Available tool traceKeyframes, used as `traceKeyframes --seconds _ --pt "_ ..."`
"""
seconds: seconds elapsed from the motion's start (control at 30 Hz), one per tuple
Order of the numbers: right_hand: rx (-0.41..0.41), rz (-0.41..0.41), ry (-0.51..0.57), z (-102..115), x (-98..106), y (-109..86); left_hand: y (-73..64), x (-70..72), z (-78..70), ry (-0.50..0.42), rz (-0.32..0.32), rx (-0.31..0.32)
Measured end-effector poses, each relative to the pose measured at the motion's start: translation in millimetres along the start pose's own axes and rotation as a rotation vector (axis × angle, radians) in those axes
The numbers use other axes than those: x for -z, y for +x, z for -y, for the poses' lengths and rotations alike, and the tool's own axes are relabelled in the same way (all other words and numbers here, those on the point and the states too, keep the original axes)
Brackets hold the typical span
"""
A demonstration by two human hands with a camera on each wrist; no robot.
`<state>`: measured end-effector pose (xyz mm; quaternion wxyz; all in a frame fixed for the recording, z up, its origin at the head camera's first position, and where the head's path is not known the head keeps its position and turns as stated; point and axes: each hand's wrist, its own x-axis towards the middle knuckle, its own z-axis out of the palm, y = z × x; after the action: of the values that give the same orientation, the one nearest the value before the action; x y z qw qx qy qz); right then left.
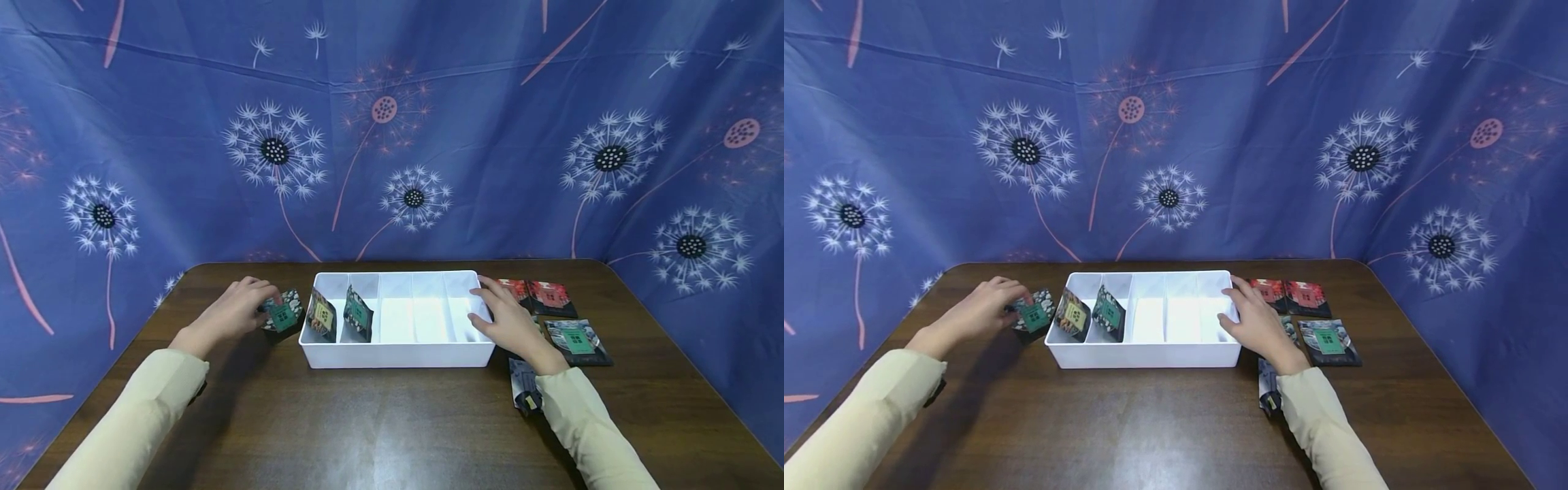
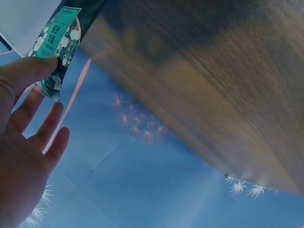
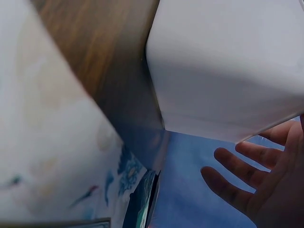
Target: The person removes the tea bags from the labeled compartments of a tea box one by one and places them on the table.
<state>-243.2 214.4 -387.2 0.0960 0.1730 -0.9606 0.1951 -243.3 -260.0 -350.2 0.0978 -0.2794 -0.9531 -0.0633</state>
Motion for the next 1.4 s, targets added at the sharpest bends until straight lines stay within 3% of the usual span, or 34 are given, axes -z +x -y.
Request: traceKeyframes --seconds 0.57,0.8,1.07,1.4 --pt "-0.007 0.000 0.006 1.4 -1.3 -0.4 14.6 -14.7 6.1 0.140 -0.016 -0.037" --pt "0.005 -0.012 0.006 1.0 -1.2 -1.3 18.0 -24.2 10.8 0.148 -0.037 -0.038" --pt "-0.002 -0.008 0.007 0.5 -0.3 -1.8 20.5 -29.7 12.9 0.137 0.015 0.006" --pt "-0.002 -0.006 0.005 1.6 -1.0 -0.6 21.4 -39.1 18.8 0.116 0.009 0.022"
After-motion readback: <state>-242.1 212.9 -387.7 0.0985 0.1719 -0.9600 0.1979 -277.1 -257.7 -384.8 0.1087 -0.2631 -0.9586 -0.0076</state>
